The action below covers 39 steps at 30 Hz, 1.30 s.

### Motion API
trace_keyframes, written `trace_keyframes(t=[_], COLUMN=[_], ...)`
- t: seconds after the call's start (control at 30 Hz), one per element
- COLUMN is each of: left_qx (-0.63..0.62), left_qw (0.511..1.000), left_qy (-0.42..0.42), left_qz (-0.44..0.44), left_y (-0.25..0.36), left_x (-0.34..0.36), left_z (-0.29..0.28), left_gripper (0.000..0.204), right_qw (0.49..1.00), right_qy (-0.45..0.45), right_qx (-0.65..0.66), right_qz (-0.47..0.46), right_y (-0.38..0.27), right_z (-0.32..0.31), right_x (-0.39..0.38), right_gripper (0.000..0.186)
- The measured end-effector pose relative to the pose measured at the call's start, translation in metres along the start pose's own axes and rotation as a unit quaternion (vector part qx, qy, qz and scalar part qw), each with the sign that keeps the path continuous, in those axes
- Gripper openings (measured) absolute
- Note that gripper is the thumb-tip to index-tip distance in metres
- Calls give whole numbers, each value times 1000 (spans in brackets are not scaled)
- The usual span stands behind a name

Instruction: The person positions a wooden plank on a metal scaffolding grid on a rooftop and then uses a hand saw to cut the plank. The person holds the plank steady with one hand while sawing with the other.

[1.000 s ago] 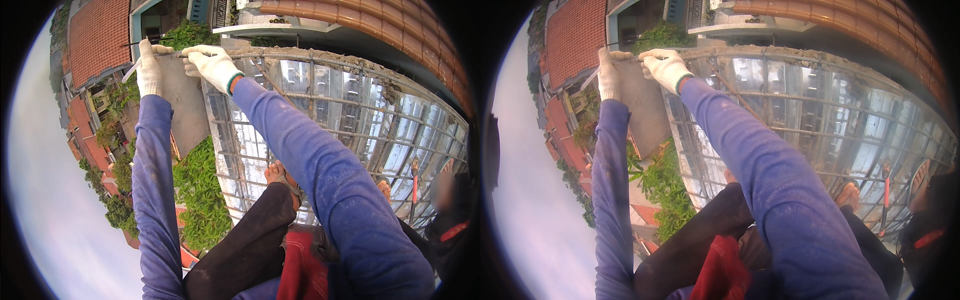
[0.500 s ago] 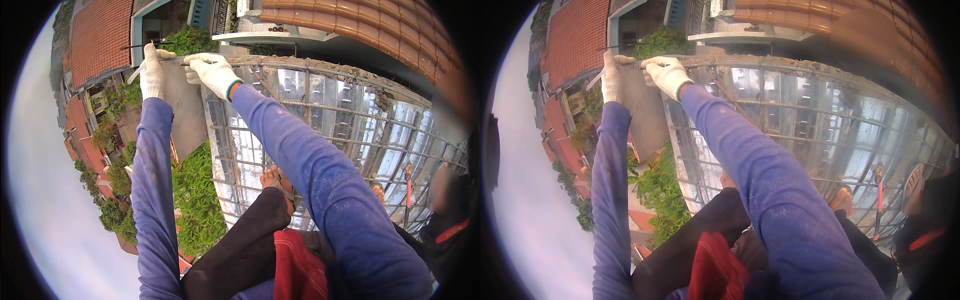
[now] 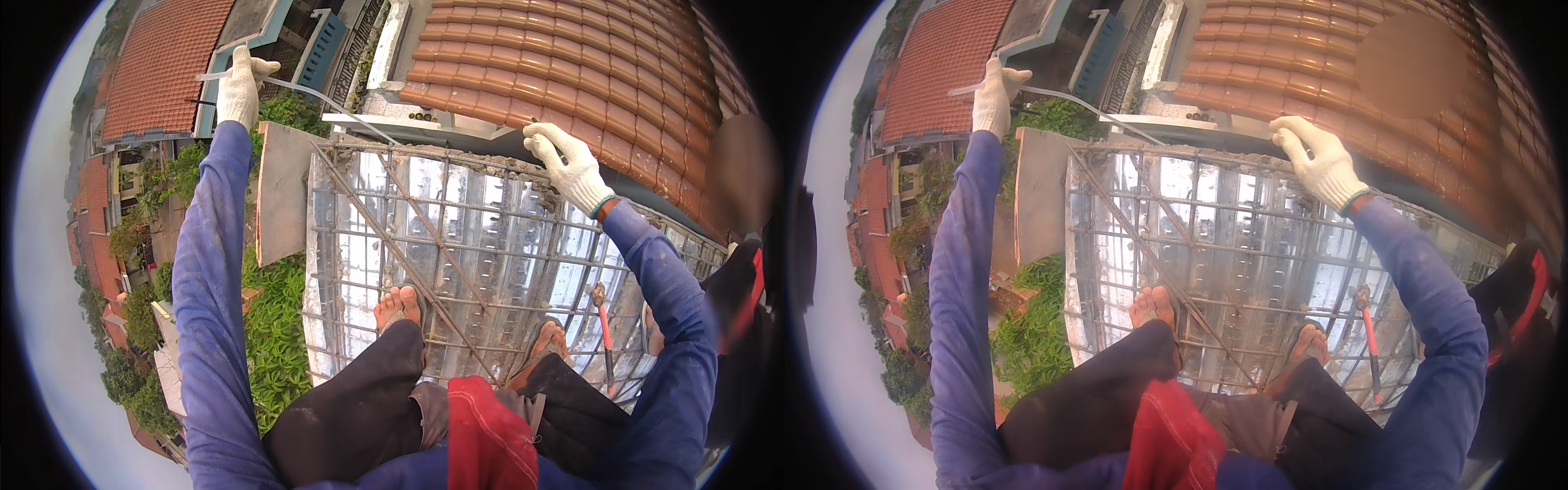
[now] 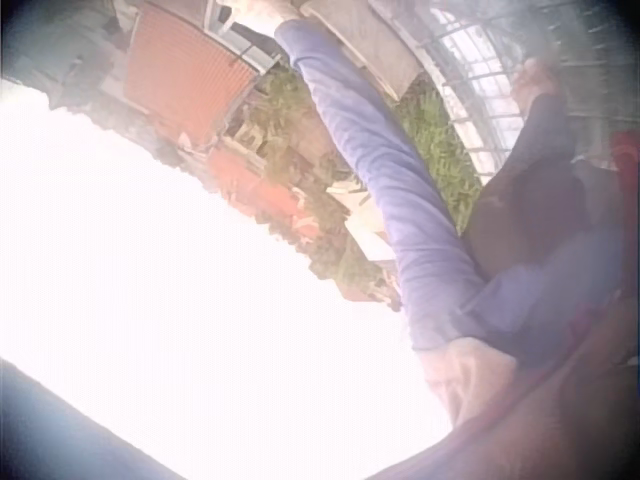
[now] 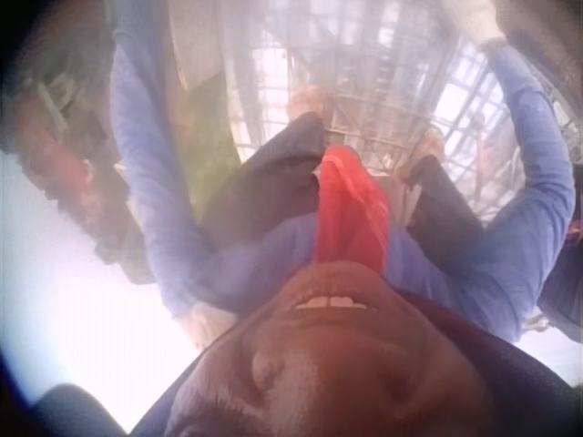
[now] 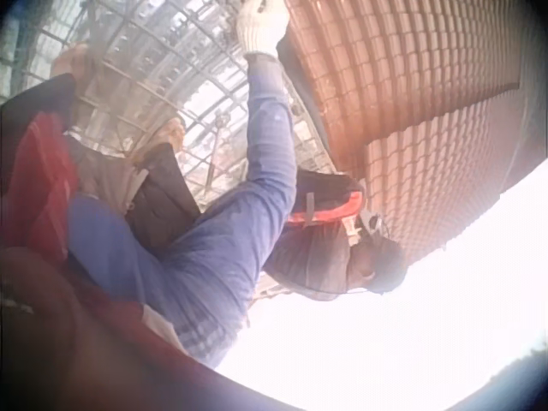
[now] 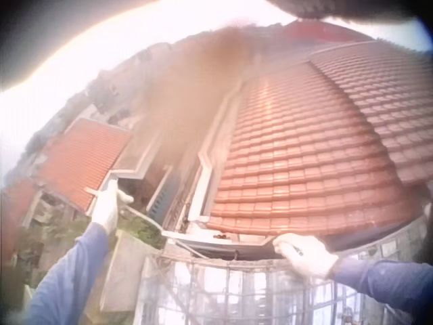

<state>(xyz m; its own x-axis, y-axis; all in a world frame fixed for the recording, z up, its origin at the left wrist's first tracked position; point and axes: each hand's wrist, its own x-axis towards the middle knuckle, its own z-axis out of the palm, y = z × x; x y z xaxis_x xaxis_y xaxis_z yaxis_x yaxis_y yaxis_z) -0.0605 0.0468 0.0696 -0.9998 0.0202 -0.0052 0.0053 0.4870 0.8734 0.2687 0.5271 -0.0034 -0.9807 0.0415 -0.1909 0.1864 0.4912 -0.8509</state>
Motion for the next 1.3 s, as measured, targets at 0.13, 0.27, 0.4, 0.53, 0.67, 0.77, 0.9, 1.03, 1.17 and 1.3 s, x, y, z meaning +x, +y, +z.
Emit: trace_keyframes(t=[0.13, 0.27, 0.4, 0.53, 0.67, 0.77, 0.9, 1.03, 1.17, 1.3], left_qx=[-251, -325, -301, -238, -188, -176, -163, -126, -149, -53], left_qw=[963, 928, 919, 915, 893, 886, 867, 844, 874, 904], left_qy=[-98, -182, -245, -293, -342, -362, -405, -466, -413, -344], left_qz=[12, 9, 68, 145, 223, 228, 242, 235, 209, 249], left_y=[113, 185, 278, 367, 422, 452, 455, 473, 493, 476], left_x=[-15, -25, -68, -143, -173, -213, -227, -246, -312, -350], left_z=[79, 128, 213, 287, 323, 355, 380, 397, 437, 430], left_gripper=[63, 59, 61, 63, 64, 62, 60, 53, 60, 47], right_qw=[991, 985, 974, 902, 810, 791, 804, 792, 800, 795], right_qy=[30, 61, 178, 359, 454, 433, 389, 419, 364, 384], right_qx=[-129, -154, -74, -164, -297, -334, -339, -328, -308, -363], right_qz=[25, 47, 119, 175, 224, 274, 295, 300, 364, 298], right_y=[4, 4, 18, 58, 103, 133, 147, 145, 151, 150], right_z=[-92, -106, -85, -41, 4, 17, 16, 25, 40, 38], right_x=[-112, -195, -299, -393, -444, -481, -477, -474, -485, -476], right_gripper=[31, 34, 32, 27, 33, 38, 34, 29, 33, 31])
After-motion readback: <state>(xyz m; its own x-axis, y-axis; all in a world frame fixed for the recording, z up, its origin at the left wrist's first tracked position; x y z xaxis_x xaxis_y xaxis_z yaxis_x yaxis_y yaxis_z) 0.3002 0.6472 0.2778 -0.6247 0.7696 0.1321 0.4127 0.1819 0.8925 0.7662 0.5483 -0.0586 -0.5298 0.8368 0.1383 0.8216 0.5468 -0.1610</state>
